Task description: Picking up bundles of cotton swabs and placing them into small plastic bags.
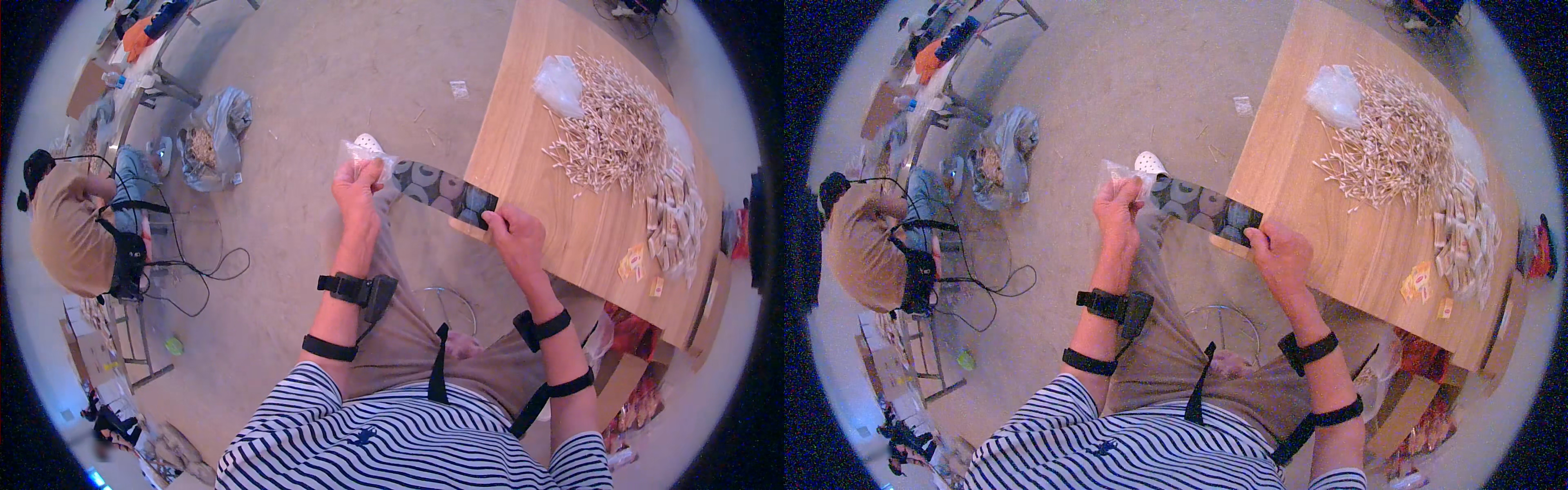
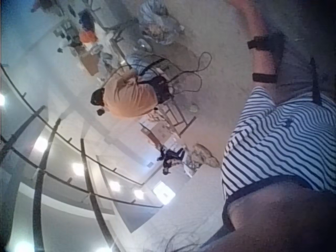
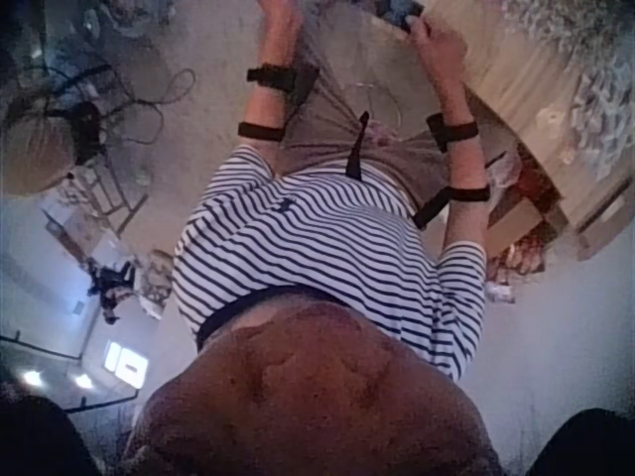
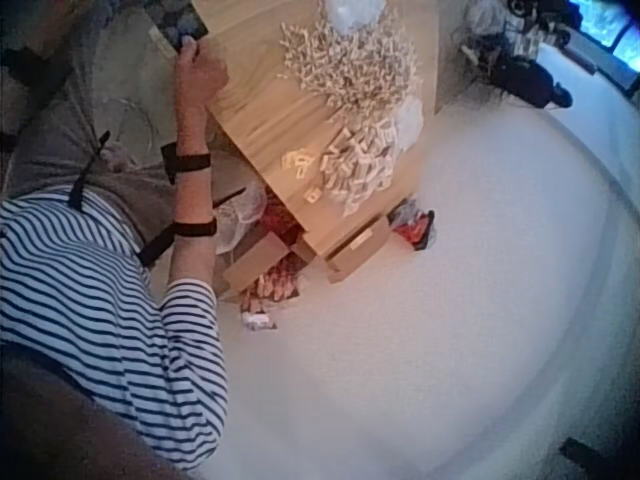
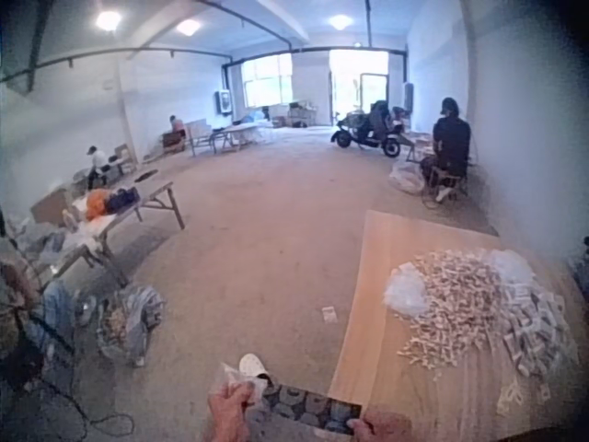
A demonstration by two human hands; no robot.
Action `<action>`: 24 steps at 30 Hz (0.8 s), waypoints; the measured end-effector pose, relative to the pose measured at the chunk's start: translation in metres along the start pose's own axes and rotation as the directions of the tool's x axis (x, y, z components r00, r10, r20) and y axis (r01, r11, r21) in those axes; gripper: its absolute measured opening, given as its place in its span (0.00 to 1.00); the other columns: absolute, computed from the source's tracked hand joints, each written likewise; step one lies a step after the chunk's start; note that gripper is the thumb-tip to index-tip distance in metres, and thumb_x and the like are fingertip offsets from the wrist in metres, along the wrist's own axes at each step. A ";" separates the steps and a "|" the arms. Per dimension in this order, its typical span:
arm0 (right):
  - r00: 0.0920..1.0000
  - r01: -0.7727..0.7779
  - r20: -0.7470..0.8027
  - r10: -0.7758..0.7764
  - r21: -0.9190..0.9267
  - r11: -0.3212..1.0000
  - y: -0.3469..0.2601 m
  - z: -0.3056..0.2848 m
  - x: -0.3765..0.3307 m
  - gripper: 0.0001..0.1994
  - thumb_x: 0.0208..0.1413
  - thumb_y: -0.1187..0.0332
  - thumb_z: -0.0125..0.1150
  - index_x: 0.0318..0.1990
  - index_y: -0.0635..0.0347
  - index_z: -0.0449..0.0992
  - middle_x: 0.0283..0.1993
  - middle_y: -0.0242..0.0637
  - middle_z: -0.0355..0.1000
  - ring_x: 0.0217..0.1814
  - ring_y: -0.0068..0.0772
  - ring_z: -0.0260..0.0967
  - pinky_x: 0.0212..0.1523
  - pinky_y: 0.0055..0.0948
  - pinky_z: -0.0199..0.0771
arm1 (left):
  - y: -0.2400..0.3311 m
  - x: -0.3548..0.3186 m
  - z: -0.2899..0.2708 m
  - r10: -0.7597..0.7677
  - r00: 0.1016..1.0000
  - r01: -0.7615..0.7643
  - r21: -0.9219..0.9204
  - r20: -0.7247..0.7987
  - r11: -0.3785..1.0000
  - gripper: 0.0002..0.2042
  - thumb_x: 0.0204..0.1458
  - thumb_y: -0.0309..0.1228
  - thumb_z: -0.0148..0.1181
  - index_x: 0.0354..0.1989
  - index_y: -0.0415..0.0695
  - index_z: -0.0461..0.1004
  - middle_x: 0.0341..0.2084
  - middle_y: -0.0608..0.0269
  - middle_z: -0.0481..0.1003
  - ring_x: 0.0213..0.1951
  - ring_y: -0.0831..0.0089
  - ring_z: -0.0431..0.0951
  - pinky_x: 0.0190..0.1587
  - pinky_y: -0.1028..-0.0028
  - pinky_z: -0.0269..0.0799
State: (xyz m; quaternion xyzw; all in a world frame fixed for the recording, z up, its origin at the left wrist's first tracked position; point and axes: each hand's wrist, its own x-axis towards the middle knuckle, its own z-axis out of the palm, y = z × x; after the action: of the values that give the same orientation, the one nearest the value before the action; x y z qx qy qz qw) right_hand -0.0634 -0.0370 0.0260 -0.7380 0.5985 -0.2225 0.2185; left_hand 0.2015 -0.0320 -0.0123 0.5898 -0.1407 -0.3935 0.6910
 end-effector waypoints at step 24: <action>1.000 -0.004 -0.007 0.004 -0.040 0.999 0.001 0.002 -0.001 0.17 0.54 0.57 0.64 0.22 0.58 0.73 0.21 0.46 0.72 0.24 0.52 0.71 0.25 0.48 0.65 | -0.007 0.006 -0.008 -0.006 1.000 0.005 0.017 0.023 1.000 0.06 0.51 0.27 0.69 0.34 0.47 0.78 0.28 0.71 0.78 0.28 0.79 0.75 0.28 0.78 0.68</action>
State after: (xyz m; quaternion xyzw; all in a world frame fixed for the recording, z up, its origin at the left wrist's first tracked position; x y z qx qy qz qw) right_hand -0.0626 -0.0359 0.0237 -0.7403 0.6050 -0.2126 0.2019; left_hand 0.2086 -0.0308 -0.0225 0.5916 -0.1504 -0.4009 0.6831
